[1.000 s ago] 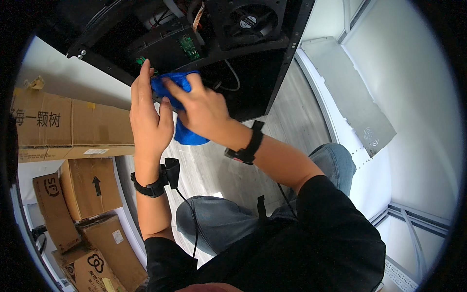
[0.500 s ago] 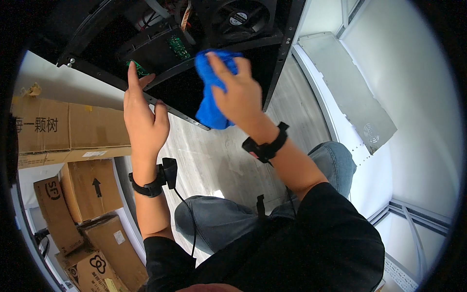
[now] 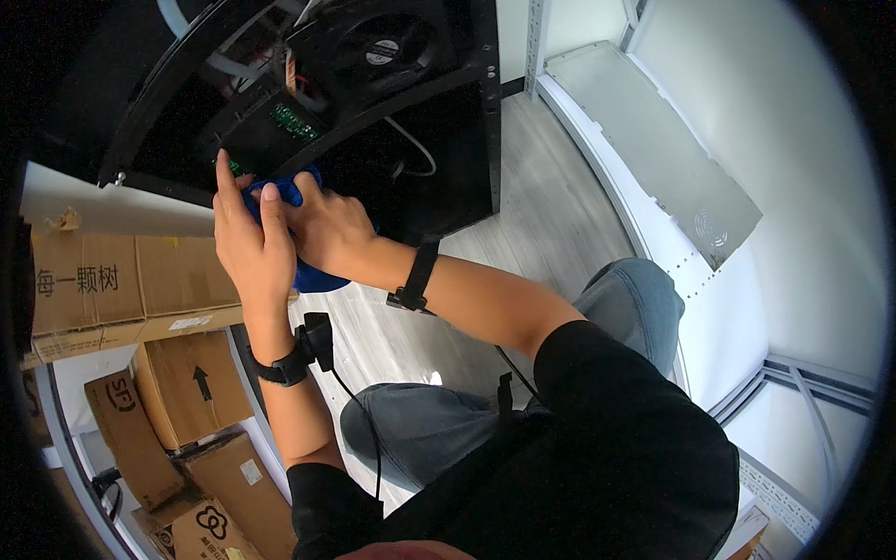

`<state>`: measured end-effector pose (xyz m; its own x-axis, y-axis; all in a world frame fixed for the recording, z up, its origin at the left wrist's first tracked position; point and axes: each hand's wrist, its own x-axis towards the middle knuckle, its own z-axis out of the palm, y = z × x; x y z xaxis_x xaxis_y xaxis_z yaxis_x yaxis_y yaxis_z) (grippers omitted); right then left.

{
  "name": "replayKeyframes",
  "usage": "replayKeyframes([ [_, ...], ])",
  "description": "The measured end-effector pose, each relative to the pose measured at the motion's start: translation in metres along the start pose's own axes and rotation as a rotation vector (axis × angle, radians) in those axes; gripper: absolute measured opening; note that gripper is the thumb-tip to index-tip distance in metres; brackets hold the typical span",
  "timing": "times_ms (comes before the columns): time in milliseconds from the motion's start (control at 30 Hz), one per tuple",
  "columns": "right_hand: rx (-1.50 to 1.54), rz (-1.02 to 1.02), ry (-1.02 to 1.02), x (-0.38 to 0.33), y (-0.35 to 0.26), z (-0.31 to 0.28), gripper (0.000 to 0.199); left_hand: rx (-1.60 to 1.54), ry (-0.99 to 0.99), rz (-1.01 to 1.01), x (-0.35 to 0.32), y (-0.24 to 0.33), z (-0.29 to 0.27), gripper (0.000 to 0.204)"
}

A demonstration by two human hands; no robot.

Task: The person wipes the interior of a black electronic device with a blue cloth, then uses a screwdriver to attach a black plastic cover and a metal backplate to the device.

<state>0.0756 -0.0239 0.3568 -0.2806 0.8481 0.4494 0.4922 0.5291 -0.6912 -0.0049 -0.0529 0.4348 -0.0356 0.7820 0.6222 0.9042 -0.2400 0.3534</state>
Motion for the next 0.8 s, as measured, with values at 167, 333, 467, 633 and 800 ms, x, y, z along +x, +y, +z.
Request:
replayKeyframes([
  [167, 0.001, -0.089, 0.242, -0.012, 0.030, -0.034, 0.058, 0.036, 0.005, 0.106, -0.002, -0.010, 0.006, 0.052],
  [333, -0.113, -0.065, 0.533, -0.022, 0.076, -0.075, 0.059, 0.026, 0.023, 0.124, -0.005, -0.020, 0.013, 0.031],
  [467, -0.156, 0.026, 0.644, -0.027, 0.103, -0.098, 0.060, -0.014, 0.039, 0.097, -0.004, -0.016, 0.012, 0.025],
  [633, -0.041, 0.077, 0.662, -0.027, 0.099, -0.084, 0.063, -0.045, 0.058, 0.070, -0.006, -0.015, 0.011, 0.024],
  [800, -0.109, -0.028, 0.448, -0.023, 0.067, -0.052, 0.069, -0.091, 0.079, 0.046, -0.002, -0.010, 0.015, 0.025],
])
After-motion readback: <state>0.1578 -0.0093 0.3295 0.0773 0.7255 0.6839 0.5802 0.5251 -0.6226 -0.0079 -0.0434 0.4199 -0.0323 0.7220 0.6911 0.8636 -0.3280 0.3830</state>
